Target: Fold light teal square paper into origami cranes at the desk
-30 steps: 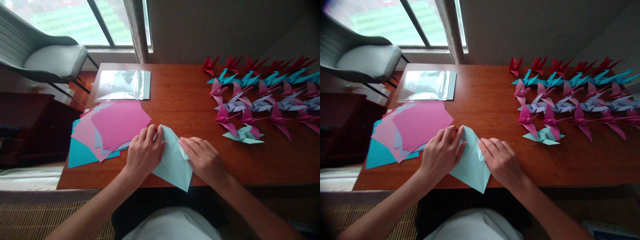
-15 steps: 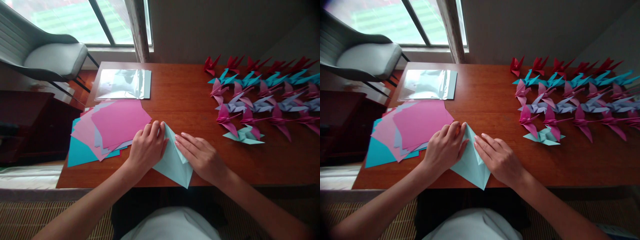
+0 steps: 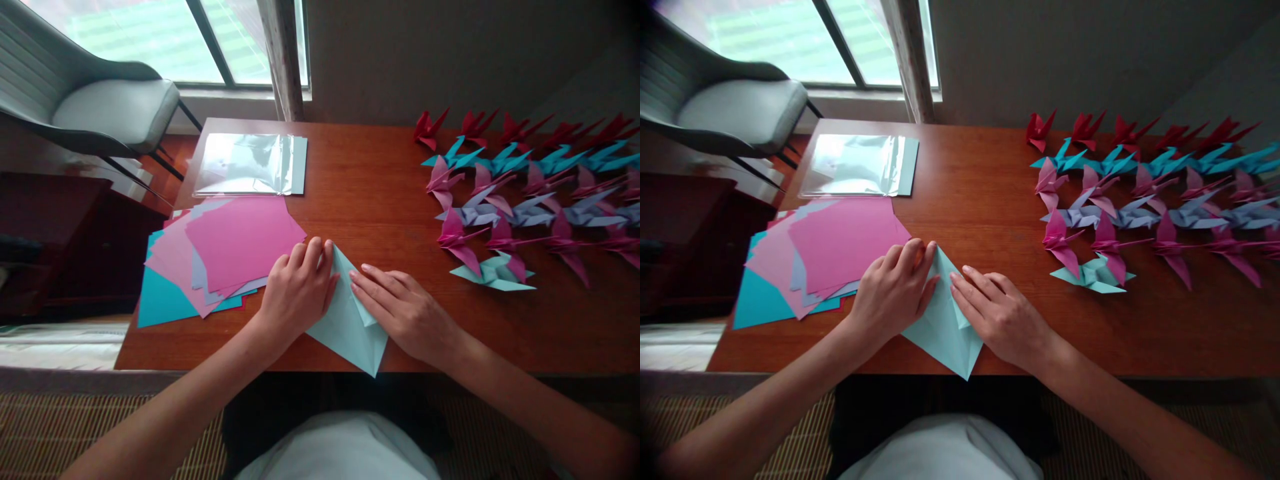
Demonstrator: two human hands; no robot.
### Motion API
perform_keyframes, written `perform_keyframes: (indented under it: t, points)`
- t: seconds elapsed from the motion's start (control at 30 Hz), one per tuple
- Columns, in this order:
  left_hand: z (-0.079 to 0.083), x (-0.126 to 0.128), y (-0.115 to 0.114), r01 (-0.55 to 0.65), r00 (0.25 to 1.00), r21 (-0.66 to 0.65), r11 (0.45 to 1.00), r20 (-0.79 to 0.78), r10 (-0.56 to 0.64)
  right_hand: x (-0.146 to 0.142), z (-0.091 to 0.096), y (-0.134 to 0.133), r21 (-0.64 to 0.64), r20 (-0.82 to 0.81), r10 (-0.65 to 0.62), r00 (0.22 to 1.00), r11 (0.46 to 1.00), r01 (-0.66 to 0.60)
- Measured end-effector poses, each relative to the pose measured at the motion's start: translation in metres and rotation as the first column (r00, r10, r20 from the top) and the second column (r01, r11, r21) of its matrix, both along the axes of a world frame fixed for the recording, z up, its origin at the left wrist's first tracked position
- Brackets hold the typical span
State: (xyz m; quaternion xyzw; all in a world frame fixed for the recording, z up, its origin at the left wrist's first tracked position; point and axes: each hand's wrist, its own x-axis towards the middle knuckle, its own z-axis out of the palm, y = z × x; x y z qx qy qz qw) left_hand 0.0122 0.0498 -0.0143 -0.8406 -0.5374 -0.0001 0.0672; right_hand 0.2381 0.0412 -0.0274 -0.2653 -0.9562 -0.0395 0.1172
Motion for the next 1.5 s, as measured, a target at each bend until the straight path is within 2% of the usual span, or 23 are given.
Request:
perform_keyframes:
  t: [0.6, 0.97, 1.2, 1.3, 1.4, 1.5]
  points:
    - [-0.001, 0.000, 0.000, -0.010, 0.998, -0.007, 1.000, 0.068, 0.010, 0.000, -0.001, 0.001, -0.041, 0.002, 0.013, 1.000, 0.999, -0.013]
    - [-0.003, 0.000, 0.000, -0.009, 0.999, -0.001, 1.000, 0.052, 0.009, 0.000, -0.004, 0.002, -0.027, 0.002, 0.017, 1.000, 0.999, -0.017]
    - [0.006, -0.004, -0.006, 0.015, 0.994, 0.059, 0.998, 0.112, -0.022, 0.001, -0.005, 0.002, -0.039, -0.006, 0.006, 1.000, 0.999, -0.006]
    - [0.007, -0.003, -0.019, 0.098, 0.983, 0.098, 0.990, 0.143, -0.111, 0.001, -0.005, 0.001, -0.036, -0.014, 0.004, 1.000, 0.999, -0.005]
    - [0.003, -0.002, -0.031, 0.249, 0.955, 0.049, 0.967, 0.154, -0.254, 0.001, -0.006, 0.001, -0.041, -0.021, 0.003, 1.000, 0.999, -0.004]
    - [-0.003, -0.001, -0.036, 0.275, 0.952, -0.033, 0.961, 0.148, -0.267, 0.001, -0.006, 0.000, -0.044, -0.029, 0.001, 1.000, 0.999, -0.002]
